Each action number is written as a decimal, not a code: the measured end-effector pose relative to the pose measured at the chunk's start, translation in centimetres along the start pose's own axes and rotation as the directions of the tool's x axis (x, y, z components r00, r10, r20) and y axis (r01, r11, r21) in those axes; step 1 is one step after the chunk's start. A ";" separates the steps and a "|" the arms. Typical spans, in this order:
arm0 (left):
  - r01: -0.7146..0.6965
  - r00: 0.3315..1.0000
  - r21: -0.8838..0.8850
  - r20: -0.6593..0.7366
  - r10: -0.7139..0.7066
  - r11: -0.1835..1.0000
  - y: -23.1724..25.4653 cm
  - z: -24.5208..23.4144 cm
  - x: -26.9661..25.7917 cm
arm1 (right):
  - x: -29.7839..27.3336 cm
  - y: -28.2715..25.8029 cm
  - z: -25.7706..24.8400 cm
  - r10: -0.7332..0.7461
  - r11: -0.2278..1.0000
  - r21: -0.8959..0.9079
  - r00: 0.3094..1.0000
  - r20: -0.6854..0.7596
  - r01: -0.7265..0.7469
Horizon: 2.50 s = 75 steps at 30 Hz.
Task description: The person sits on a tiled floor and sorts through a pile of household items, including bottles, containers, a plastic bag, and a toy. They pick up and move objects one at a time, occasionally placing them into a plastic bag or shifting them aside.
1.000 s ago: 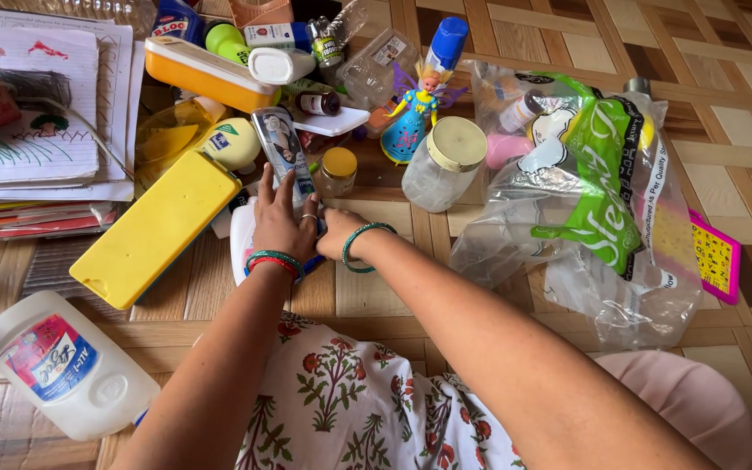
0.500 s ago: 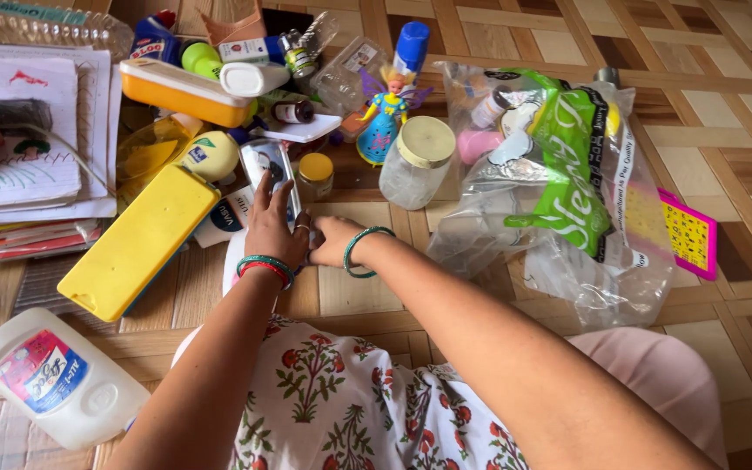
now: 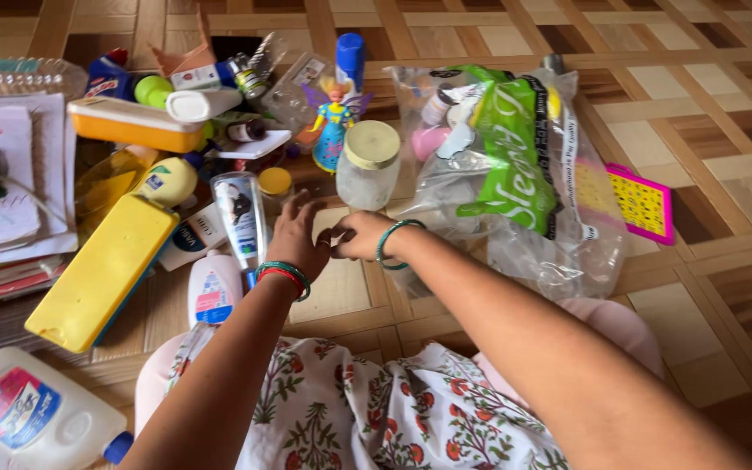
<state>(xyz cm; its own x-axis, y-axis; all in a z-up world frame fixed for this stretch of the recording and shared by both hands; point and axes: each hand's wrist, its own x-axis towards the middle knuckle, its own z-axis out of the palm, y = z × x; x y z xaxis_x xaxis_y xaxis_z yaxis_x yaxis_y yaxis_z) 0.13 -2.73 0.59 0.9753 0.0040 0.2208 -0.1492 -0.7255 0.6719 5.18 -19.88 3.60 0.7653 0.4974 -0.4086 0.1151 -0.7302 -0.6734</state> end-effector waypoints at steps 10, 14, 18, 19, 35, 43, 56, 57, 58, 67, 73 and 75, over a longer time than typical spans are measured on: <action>-0.075 0.973 -0.023 0.219 0.078 0.997 4.7 2.5 0.1 | -6.9 6.5 -6.4 0.455 0.883 -0.209 0.878 0.150 -0.421; -0.131 0.952 -0.052 0.274 0.140 0.990 6.7 3.7 0.3 | -7.8 10.8 -7.4 0.336 0.775 -0.588 0.939 0.073 -0.231; -0.109 0.924 -0.096 0.357 0.136 0.989 8.9 5.3 0.5 | -7.3 14.0 -7.5 0.253 0.801 -0.528 0.959 -0.126 -0.281; -0.123 0.916 -0.099 0.373 0.151 0.987 9.5 5.8 0.6 | -7.2 14.4 -7.5 0.184 0.808 -0.528 0.963 -0.197 -0.262; -0.515 0.767 0.488 0.630 0.123 0.705 15.8 13.3 3.6 | -7.8 16.8 -10.9 -0.006 0.939 -0.287 0.822 -0.570 -0.192; -0.324 0.871 0.625 0.491 -0.035 0.710 13.7 15.9 7.3 | -5.1 17.1 -11.0 0.067 0.966 -0.173 0.832 -0.551 -0.192; -0.420 0.773 0.654 0.621 -0.129 0.630 11.3 19.1 8.0 | -2.9 18.7 -8.8 0.222 0.930 -0.146 0.835 -0.504 -0.336; -0.416 0.774 0.657 0.618 -0.134 0.629 11.0 19.5 8.1 | -2.9 18.8 -8.7 0.239 0.936 -0.112 0.838 -0.491 -0.333; -0.413 0.775 0.661 0.616 -0.139 0.627 10.8 19.7 8.2 | -2.9 18.9 -8.5 0.256 0.941 -0.077 0.841 -0.477 -0.330; -0.335 0.772 0.701 0.587 -0.243 0.630 11.9 19.0 10.0 | -0.9 19.3 -9.6 0.176 0.926 -0.179 0.799 -0.575 -0.332; -0.315 0.919 0.711 0.393 0.016 0.629 9.7 23.6 10.0 | 1.3 22.6 -8.6 0.077 0.941 -0.218 0.790 -0.609 -0.260; -0.393 0.894 0.722 0.446 0.052 0.569 10.4 24.8 9.6 | 2.5 24.1 -8.0 0.080 0.931 -0.241 0.799 -0.596 -0.273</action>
<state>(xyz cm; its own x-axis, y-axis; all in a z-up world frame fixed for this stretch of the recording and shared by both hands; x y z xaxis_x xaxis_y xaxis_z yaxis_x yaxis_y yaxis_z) 11.98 -27.30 -7.85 0.9364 -0.3408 -0.0833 -0.3508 -0.9113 -0.2154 14.93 -39.96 -8.74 0.9981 0.0600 -0.0131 0.0510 -0.9288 -0.3670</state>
